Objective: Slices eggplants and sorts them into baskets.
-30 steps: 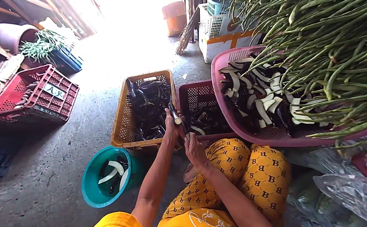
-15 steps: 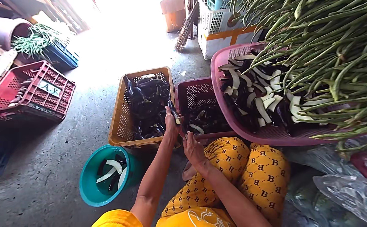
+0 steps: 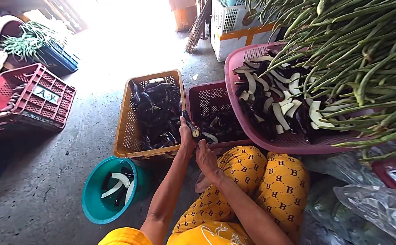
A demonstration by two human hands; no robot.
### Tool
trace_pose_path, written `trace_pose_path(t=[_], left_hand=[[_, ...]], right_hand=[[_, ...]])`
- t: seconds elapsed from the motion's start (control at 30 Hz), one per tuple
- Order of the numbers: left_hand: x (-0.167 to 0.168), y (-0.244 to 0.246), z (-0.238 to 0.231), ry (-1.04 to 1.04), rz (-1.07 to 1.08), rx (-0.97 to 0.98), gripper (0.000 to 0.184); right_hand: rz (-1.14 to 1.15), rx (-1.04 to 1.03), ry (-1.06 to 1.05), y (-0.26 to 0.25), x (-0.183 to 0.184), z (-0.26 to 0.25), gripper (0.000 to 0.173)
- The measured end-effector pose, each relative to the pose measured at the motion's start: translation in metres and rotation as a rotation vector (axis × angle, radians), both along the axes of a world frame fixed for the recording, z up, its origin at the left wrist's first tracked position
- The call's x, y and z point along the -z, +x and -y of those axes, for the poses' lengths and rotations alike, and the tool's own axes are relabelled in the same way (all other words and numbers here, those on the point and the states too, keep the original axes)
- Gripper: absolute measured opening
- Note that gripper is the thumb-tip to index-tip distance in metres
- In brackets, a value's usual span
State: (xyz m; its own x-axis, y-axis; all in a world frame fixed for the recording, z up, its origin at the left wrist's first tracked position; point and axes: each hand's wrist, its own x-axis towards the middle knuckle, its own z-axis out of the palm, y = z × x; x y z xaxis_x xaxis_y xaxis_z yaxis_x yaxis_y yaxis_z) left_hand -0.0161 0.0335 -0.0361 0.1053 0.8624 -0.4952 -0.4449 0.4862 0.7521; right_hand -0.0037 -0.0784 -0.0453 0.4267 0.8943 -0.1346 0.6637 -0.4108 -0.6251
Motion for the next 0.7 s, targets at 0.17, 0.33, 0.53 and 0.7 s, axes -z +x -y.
trace_pose_path(t=[0.17,0.33,0.53,0.7], left_hand=[[0.007,0.003,0.006,0.022,-0.042,0.040,0.047],[0.006,-0.002,0.004,0.016,0.009,0.075,0.050],[0.024,-0.013,-0.023,0.130,-0.039,0.142,0.063],[0.012,-0.002,-0.008,0.088,-0.074,0.054,0.052]], right_hand=[[-0.036,-0.006,-0.116,0.004,-0.005,-0.007,0.043],[-0.052,0.019,-0.007,0.005,0.000,-0.005,0.040],[-0.055,0.000,0.061,0.003,0.007,-0.001,0.041],[-0.072,-0.009,-0.011,0.005,0.001,-0.003,0.044]])
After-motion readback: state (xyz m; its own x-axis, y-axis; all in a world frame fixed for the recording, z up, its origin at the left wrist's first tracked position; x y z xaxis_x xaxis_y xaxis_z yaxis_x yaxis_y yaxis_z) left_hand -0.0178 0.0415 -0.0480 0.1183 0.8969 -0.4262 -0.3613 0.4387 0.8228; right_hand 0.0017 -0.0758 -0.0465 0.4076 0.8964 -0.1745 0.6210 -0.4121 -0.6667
